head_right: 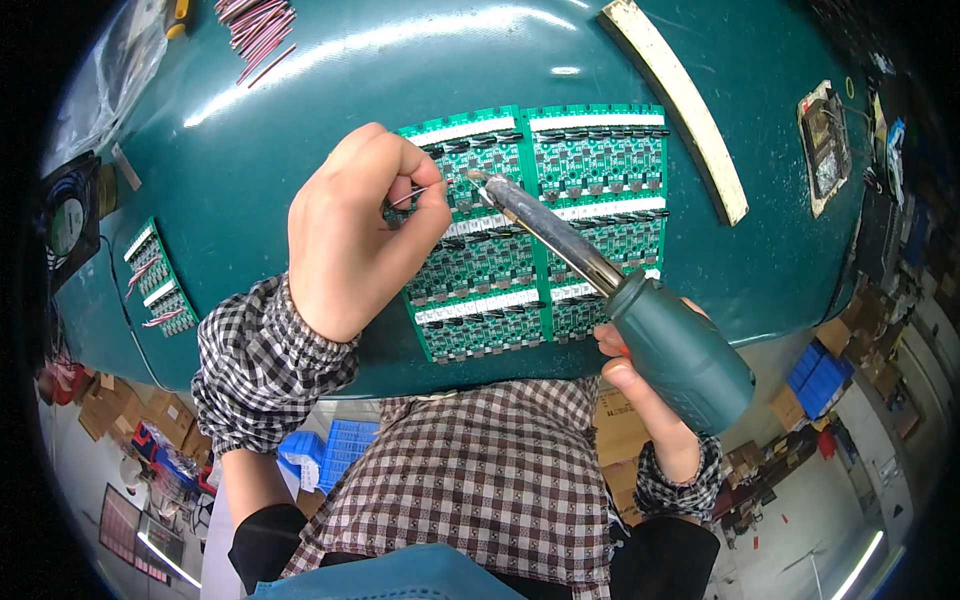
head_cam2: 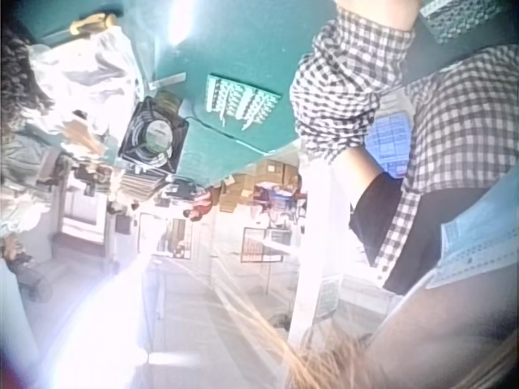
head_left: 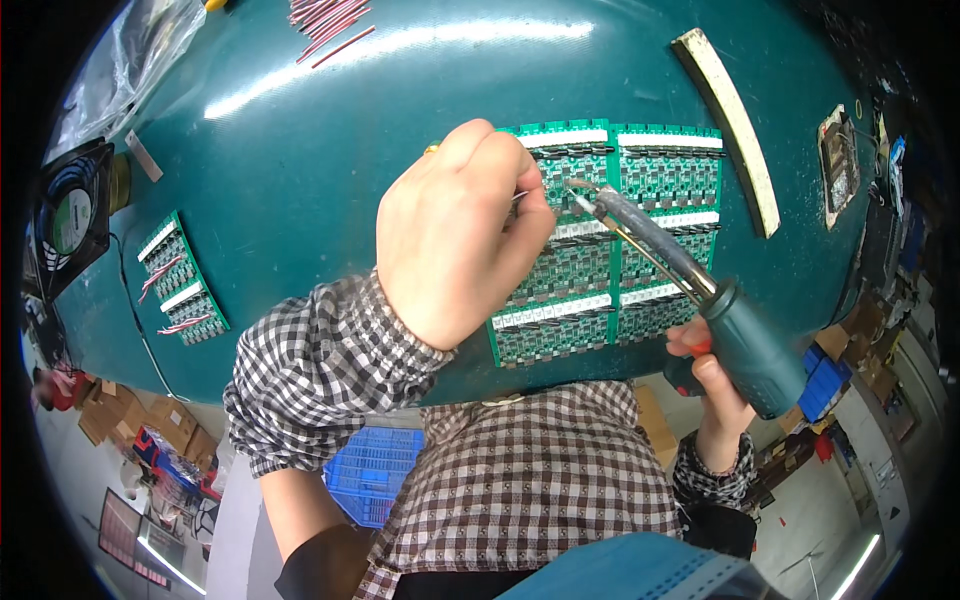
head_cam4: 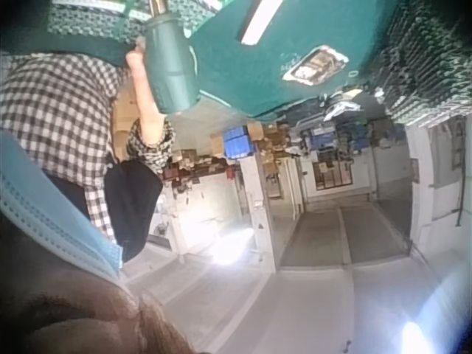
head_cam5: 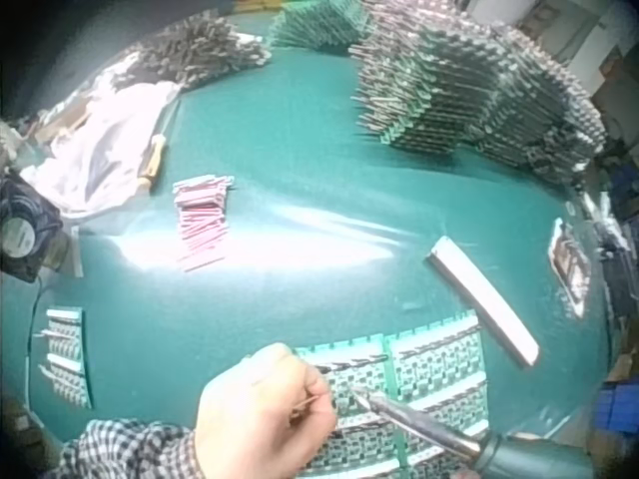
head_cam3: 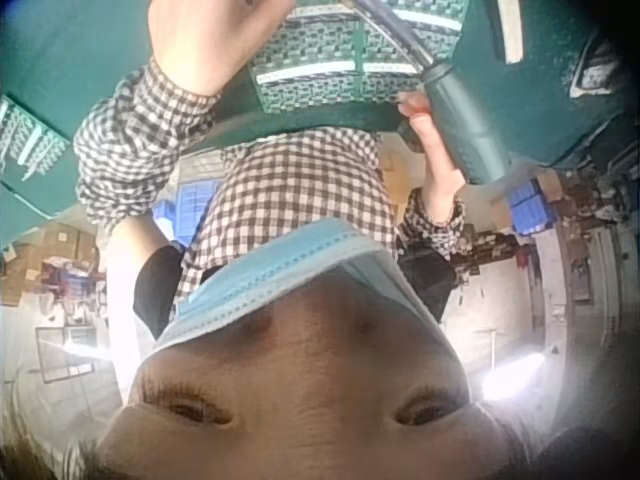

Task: The person uses a soldering iron to attach small red wires to a green circuit board. They repeatedly pick up wires, place them on the board, and apply the soldering iron to secure the connections.

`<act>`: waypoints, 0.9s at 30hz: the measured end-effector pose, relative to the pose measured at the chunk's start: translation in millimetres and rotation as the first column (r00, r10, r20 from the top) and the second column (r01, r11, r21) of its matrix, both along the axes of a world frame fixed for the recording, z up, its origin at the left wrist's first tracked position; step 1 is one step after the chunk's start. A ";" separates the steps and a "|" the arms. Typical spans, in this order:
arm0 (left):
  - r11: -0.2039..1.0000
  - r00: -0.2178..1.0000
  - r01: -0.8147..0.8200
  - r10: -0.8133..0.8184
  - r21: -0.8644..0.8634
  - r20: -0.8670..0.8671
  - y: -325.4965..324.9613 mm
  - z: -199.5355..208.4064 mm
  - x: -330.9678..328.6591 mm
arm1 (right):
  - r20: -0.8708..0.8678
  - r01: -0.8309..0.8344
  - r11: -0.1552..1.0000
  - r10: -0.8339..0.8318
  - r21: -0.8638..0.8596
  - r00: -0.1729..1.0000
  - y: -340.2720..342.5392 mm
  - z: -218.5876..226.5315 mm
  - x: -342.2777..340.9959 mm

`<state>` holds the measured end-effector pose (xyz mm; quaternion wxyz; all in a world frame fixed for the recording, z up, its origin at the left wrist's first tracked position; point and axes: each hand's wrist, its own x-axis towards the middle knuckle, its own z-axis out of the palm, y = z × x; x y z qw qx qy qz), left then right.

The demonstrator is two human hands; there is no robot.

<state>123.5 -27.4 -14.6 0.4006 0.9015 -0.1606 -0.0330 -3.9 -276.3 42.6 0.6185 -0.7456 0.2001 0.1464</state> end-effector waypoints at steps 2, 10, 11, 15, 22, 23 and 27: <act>1.000 1.000 -0.004 0.004 -0.001 -0.002 -0.5 -0.1 -0.1 | 0.016 0.015 1.000 -0.015 -0.001 1.000 1.7 -0.6 0.3; 1.000 1.000 -0.001 0.001 0.018 0.001 -0.8 1.0 2.4 | 0.048 -0.053 0.995 0.057 -0.082 0.997 2.0 1.3 3.2; 1.000 1.000 0.001 -0.001 0.013 0.002 -1.3 0.9 2.6 | 0.049 -0.044 0.996 0.048 -0.081 0.998 2.2 0.8 2.1; 1.000 1.000 -0.001 0.001 -0.003 -0.001 -0.3 0.9 3.3 | 0.032 0.058 0.998 -0.057 -0.037 0.998 6.0 0.2 -0.7; 1.000 1.000 -0.001 0.001 -0.007 -0.012 -0.5 1.8 3.5 | 0.106 -0.168 0.975 0.185 -0.147 0.977 -8.1 -6.8 -0.2; 1.000 1.000 0.000 0.000 -0.004 -0.018 -0.2 2.4 3.6 | 0.108 -0.170 0.974 0.187 -0.151 0.976 -7.6 -6.5 0.2; 1.000 1.000 0.002 -0.002 0.003 -0.027 -0.8 3.7 3.4 | 0.082 -0.068 0.992 0.077 -0.106 0.994 1.0 -3.7 0.5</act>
